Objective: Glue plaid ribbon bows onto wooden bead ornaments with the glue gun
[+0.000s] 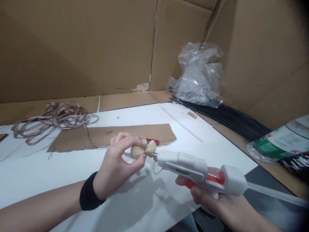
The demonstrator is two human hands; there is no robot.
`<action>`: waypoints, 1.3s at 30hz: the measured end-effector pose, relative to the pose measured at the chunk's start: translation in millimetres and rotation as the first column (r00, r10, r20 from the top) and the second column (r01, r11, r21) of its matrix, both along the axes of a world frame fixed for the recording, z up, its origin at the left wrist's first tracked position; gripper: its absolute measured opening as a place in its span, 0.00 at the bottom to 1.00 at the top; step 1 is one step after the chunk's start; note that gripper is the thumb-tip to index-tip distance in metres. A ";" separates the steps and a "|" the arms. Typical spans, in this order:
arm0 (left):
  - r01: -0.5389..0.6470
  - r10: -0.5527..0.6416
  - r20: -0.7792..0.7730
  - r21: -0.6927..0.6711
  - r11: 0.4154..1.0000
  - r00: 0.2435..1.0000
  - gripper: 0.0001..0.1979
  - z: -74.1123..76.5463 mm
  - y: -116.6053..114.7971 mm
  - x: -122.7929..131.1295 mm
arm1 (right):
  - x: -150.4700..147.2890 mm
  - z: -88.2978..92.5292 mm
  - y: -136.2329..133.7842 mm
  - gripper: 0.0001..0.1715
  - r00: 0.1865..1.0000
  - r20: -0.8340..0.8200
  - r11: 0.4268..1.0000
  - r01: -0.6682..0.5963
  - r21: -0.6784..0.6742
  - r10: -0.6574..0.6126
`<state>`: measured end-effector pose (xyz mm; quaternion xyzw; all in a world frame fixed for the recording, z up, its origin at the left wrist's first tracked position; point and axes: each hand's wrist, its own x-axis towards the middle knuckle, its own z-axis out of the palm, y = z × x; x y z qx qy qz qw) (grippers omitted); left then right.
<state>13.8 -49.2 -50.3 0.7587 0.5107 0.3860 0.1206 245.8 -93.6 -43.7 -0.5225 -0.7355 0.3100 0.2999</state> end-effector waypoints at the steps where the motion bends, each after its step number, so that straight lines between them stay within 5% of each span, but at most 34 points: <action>1: 0.002 -0.002 -0.002 0.007 1.000 1.000 0.06 0.1 -0.2 -0.1 | 0.4 -1.3 0.6 0.12 1.000 -0.005 1.000 -0.017 0.014 0.017; 12: 0.001 -0.001 -0.020 0.040 0.999 1.000 0.05 -0.1 -2.0 -1.6 | 2.1 -6.2 0.0 0.12 0.996 -0.033 0.996 -0.083 0.024 0.084; 21: -0.005 0.006 -0.022 0.058 0.998 1.000 0.05 0.0 -1.5 -1.3 | -4.9 9.5 5.7 0.12 0.986 0.042 0.985 -0.162 0.067 0.159; 39: -0.027 0.028 -0.010 0.035 0.999 1.000 0.04 -1.0 -1.4 -1.3 | -7.0 12.5 1.7 0.12 0.996 0.044 0.996 -0.083 0.040 0.081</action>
